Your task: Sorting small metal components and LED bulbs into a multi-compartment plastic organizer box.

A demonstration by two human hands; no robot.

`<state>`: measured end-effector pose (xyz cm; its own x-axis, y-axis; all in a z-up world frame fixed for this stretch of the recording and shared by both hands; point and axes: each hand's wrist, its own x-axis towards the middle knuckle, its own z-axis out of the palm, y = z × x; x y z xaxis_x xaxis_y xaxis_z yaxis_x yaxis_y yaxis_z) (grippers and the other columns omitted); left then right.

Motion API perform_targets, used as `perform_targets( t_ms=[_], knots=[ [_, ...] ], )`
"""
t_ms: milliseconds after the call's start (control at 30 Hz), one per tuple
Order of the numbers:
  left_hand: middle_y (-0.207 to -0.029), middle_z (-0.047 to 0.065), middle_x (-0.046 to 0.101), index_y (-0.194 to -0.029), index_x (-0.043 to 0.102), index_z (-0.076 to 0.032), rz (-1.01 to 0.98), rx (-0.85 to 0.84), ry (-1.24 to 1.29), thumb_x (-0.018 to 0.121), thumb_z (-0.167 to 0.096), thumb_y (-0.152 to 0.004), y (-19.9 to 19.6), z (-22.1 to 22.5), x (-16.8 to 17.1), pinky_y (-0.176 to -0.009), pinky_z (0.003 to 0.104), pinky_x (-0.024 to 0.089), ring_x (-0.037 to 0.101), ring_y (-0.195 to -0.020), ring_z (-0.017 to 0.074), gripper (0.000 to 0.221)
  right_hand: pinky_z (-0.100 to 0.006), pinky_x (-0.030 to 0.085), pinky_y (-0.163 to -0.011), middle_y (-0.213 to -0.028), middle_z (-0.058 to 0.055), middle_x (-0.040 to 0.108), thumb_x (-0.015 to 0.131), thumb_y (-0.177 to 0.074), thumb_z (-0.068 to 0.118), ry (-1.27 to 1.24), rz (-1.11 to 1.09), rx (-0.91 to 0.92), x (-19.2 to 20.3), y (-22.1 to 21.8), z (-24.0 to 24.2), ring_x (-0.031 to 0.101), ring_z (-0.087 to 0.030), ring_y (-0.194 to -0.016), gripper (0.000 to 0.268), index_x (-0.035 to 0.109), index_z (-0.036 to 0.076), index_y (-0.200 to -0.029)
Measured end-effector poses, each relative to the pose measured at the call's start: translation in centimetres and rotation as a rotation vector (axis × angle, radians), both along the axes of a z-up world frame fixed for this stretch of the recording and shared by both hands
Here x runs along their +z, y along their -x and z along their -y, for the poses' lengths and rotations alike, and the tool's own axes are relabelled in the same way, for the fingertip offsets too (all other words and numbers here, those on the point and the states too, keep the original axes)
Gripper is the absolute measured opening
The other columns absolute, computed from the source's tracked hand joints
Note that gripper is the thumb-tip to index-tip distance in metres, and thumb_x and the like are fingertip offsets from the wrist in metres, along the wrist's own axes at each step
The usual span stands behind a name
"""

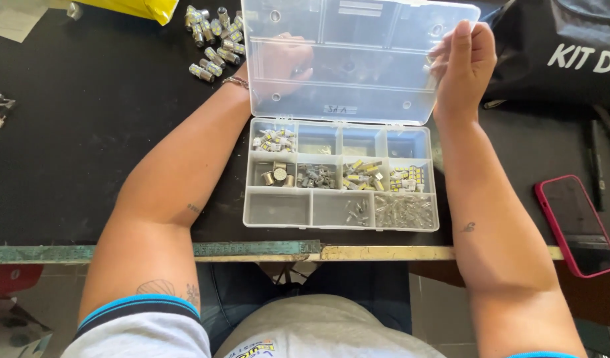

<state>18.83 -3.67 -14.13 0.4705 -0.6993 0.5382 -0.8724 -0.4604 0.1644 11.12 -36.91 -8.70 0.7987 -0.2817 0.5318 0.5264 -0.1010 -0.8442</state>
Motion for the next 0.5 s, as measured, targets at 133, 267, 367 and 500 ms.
perform_targets(
  t_ms=[133, 267, 367, 500],
  knots=[
    [-0.078, 0.008, 0.057, -0.084, 0.055, -0.006, 0.059, 0.147, -0.068, 0.061, -0.015, -0.098, 1.5, -1.2, -0.1, -0.055, 0.039, 0.047, 0.057, -0.065, 0.0269, 0.017, -0.022, 0.036, -0.051, -0.069, -0.005, 0.056, 0.060, -0.109, 0.037, 0.000, 0.001, -0.012, -0.1, -0.2, 0.1, 0.052, -0.010, -0.057, 0.035, 0.051, 0.011, -0.088],
    [-0.078, 0.009, 0.049, -0.085, 0.052, -0.007, 0.115, 0.173, -0.131, 0.065, -0.012, -0.096, 2.1, -3.6, -1.5, -0.045, 0.039, 0.046, 0.053, -0.058, 0.0305, 0.018, -0.022, 0.037, -0.052, -0.071, -0.004, 0.056, 0.058, -0.111, 0.037, 0.030, -0.008, 0.006, 0.1, 0.2, 0.0, 0.052, -0.010, -0.058, 0.034, 0.051, 0.011, -0.090],
    [-0.079, 0.006, 0.057, -0.087, 0.058, -0.010, 0.223, 0.228, -0.225, 0.062, -0.018, -0.095, 4.3, -5.2, -1.0, -0.050, 0.037, 0.052, 0.060, -0.065, 0.0258, 0.012, -0.021, 0.036, -0.051, -0.072, -0.003, 0.058, 0.058, -0.111, 0.038, 0.008, -0.012, 0.009, 0.0, 0.2, 0.0, 0.052, -0.009, -0.058, 0.033, 0.051, 0.012, -0.091],
    [-0.085, 0.009, 0.066, -0.092, 0.064, -0.009, -0.131, 0.218, -0.180, 0.062, -0.019, -0.094, 7.0, -7.8, 0.7, -0.062, 0.041, 0.052, 0.065, -0.076, 0.0288, 0.010, -0.023, 0.036, -0.055, -0.073, -0.003, 0.057, 0.057, -0.113, 0.036, 0.015, -0.009, 0.039, 0.2, 0.3, 0.0, 0.051, -0.010, -0.060, 0.032, 0.050, 0.012, -0.092]
  ],
)
